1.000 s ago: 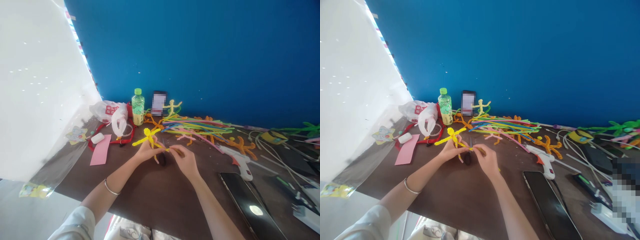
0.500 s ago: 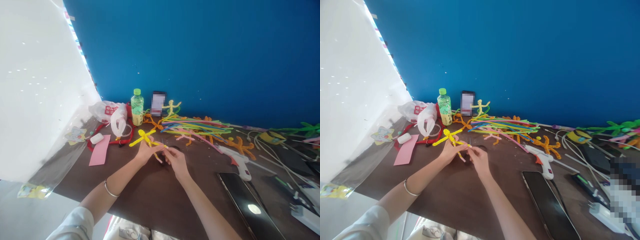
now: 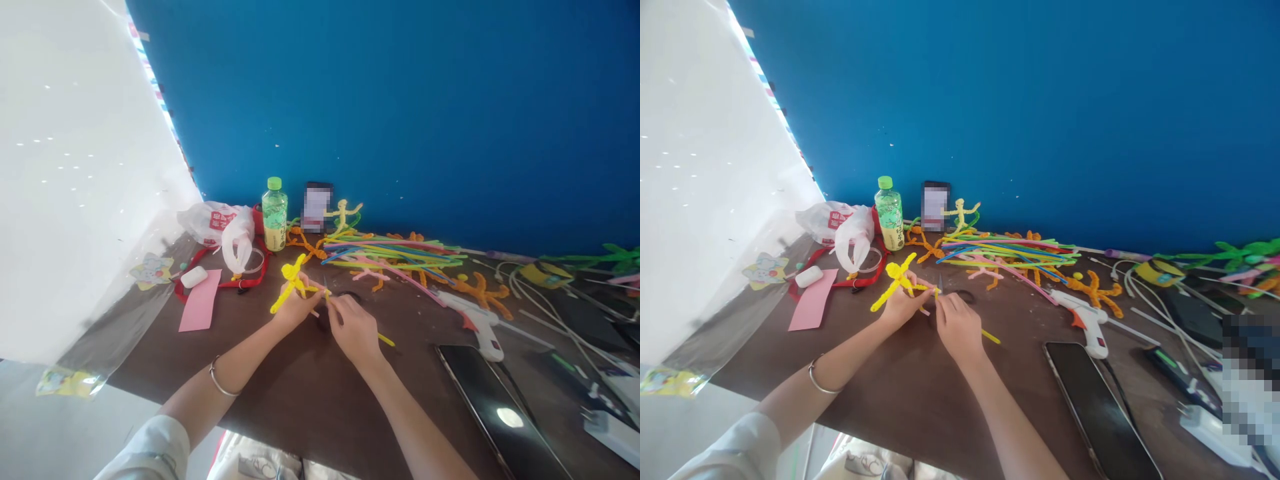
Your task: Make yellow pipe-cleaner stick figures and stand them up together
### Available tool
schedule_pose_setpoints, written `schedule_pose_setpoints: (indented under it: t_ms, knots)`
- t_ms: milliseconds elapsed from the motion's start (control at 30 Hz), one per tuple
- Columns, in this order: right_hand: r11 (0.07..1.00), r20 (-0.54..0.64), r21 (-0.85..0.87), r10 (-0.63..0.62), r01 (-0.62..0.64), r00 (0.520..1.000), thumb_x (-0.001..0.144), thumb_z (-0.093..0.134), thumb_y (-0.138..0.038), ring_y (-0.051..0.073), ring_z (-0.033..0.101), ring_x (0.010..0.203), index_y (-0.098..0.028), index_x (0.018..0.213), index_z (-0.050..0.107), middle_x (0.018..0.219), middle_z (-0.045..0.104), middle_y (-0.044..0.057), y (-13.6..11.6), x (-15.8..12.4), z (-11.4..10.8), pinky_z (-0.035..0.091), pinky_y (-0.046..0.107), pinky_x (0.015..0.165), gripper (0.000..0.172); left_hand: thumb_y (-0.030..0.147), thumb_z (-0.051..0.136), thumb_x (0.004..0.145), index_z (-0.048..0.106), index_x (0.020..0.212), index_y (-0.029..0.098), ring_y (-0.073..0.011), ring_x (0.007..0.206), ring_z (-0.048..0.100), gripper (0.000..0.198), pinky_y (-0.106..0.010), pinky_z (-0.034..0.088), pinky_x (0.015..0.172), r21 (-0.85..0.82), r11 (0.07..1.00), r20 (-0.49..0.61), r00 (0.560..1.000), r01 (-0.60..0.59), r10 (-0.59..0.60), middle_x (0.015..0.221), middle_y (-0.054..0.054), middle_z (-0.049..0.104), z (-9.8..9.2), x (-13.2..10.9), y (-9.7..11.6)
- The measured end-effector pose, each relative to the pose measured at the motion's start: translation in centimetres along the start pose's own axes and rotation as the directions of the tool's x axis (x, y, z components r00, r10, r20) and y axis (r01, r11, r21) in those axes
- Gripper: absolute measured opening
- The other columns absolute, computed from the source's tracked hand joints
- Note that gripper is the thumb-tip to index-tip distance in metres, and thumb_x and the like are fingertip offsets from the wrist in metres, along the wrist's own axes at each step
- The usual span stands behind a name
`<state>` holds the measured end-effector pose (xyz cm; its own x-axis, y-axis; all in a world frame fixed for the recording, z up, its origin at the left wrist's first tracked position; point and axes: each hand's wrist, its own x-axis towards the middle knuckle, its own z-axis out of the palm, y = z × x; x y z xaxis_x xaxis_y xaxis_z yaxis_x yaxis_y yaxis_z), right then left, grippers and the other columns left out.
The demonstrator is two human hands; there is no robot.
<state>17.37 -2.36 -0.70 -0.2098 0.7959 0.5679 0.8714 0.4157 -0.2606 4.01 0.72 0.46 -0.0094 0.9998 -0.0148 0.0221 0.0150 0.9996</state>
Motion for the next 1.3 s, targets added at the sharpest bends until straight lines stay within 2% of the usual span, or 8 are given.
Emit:
schedule_pose_setpoints:
  t_ms: [200,400,600,733,967,1067,1167,1300]
  knots:
    - [0.999,-0.037,0.012,-0.049,0.050,0.998,0.086,0.038,-0.019,0.013,0.060,0.080,-0.019,0.088,0.058,0.093,0.064,0.005,0.8,0.3,-0.3,0.041,0.021,0.066,0.020,0.028,0.061,0.066,0.048,0.062,0.017,-0.0127,0.067,0.062,0.017,-0.017,0.051,0.043,0.133,0.984,0.069,0.992,-0.117,0.108,0.078,-0.002,0.065,-0.5,0.2,-0.2]
    - [0.959,0.036,0.246,0.140,-0.144,0.990,0.084,0.041,-0.026,0.016,0.059,0.075,-0.020,0.082,0.058,0.082,0.064,0.005,1.1,0.4,-0.5,0.043,0.025,0.067,0.018,0.032,0.063,0.064,0.042,0.066,0.017,-0.0090,0.054,0.056,0.026,-0.018,0.048,0.037,0.003,1.000,0.231,0.973,-0.020,0.019,0.080,-0.001,0.063,-1.0,0.3,0.3]
    - [0.635,0.294,0.602,0.388,-0.484,0.874,0.073,0.054,-0.043,0.013,0.051,0.051,-0.018,0.072,0.058,0.060,0.058,0.001,1.5,1.2,-1.1,0.040,0.025,0.050,0.026,0.025,0.071,0.058,0.029,0.068,0.020,-0.0124,0.062,0.061,0.043,-0.023,0.050,0.053,-0.209,0.978,0.334,0.941,0.008,0.064,0.074,-0.002,0.064,-1.7,0.9,0.3]
    - [0.393,0.471,0.674,0.423,-0.625,0.774,0.064,0.063,-0.046,0.009,0.043,0.045,-0.017,0.070,0.059,0.051,0.051,-0.003,2.0,1.5,-1.3,0.031,0.022,0.042,0.030,0.023,0.071,0.058,0.029,0.069,0.019,-0.0129,0.063,0.061,0.044,-0.025,0.049,0.060,-0.240,0.970,0.376,0.924,0.025,0.069,0.073,-0.002,0.064,-1.8,1.0,0.3]
    - [0.287,0.614,0.647,0.355,-0.707,0.705,0.059,0.069,-0.043,0.005,0.033,0.044,-0.015,0.067,0.062,0.053,0.049,-0.004,2.8,1.7,-1.7,0.022,0.020,0.041,0.029,0.019,0.074,0.054,0.030,0.071,0.019,-0.0146,0.064,0.063,0.048,-0.028,0.048,0.065,-0.315,0.936,0.508,0.861,0.157,0.026,0.070,-0.001,0.063,-1.9,1.2,-0.4]
    - [0.203,0.627,0.682,0.333,-0.703,0.704,0.058,0.070,-0.041,0.005,0.033,0.045,-0.015,0.064,0.061,0.054,0.047,-0.004,2.4,1.7,-1.6,0.022,0.019,0.041,0.028,0.017,0.076,0.051,0.030,0.071,0.019,-0.0137,0.064,0.063,0.050,-0.028,0.049,0.067,-0.390,0.873,0.551,0.834,0.292,-0.033,0.069,0.000,0.062,-1.8,1.2,-0.5]
    - [0.158,0.583,0.730,0.362,-0.664,0.727,0.060,0.068,-0.042,0.006,0.033,0.044,-0.016,0.066,0.060,0.050,0.044,-0.005,1.7,1.5,-1.0,0.023,0.020,0.041,0.028,0.016,0.077,0.049,0.031,0.070,0.019,-0.0103,0.064,0.062,0.051,-0.027,0.049,0.071,-0.495,0.788,0.504,0.860,0.365,-0.081,0.069,0.003,0.060,-1.5,1.0,-0.4]
    - [0.345,0.429,0.740,0.419,-0.577,0.800,0.067,0.062,-0.043,0.009,0.041,0.046,-0.017,0.069,0.061,0.053,0.050,-0.002,0.6,1.1,-0.1,0.030,0.022,0.042,0.027,0.016,0.076,0.051,0.032,0.071,0.019,-0.0085,0.066,0.062,0.049,-0.026,0.048,0.078,-0.607,0.726,0.359,0.927,0.322,-0.110,0.067,0.004,0.059,-0.8,0.8,-0.4]
